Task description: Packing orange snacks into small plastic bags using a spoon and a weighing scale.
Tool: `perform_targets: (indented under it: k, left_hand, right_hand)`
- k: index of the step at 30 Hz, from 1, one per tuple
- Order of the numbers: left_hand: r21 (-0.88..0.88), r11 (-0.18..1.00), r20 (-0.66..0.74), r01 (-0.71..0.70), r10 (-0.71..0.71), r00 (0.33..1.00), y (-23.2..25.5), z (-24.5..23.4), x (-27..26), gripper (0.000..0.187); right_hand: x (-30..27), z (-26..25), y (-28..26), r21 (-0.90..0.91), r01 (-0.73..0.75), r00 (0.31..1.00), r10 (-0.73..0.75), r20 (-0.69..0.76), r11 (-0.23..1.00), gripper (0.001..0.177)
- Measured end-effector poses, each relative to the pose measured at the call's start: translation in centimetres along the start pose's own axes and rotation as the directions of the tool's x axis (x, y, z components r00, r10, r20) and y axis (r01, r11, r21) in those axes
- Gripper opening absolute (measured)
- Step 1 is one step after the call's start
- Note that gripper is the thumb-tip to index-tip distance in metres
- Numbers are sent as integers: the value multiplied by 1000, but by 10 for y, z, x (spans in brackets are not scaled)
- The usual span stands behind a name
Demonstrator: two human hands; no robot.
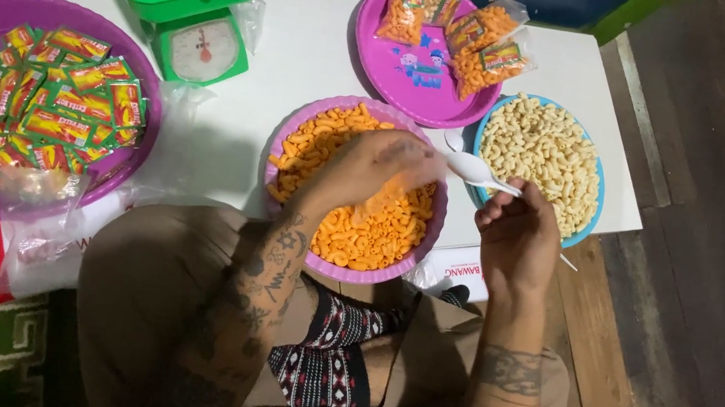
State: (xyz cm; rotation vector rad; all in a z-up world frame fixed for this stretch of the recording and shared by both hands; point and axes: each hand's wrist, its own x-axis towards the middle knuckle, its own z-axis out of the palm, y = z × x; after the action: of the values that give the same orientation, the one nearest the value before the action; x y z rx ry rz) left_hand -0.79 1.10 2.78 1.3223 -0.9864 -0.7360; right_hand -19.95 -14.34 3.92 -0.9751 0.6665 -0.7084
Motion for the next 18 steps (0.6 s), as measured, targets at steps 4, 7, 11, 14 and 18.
perform_targets:
  k: [4,7,11,14,18]
  left_hand:
    - [56,998,-168,-38,47,985,9,0,-8,22]
    - [26,998,-201,-64,68,977,13,6,-10,22]
    - [-28,994,-220,-105,97,971,21,25,-8,25]
    - [-67,986,-206,-151,134,969,-20,51,5,23]
    - [-99,981,-145,-167,152,978,-24,86,-3,30]
  right_hand:
    - [-14,-24,45,-74,81,980,-93,-176,994,23]
    - [-37,-29,73,-94,16,966,-40,-257,995,22]
    - [-60,-42,82,-16,1,944,-6,-330,1000,21]
    - [-63,-63,79,12,86,942,-77,-327,996,23]
    - [-88,-71,53,9,179,925,-165,-342,984,24]
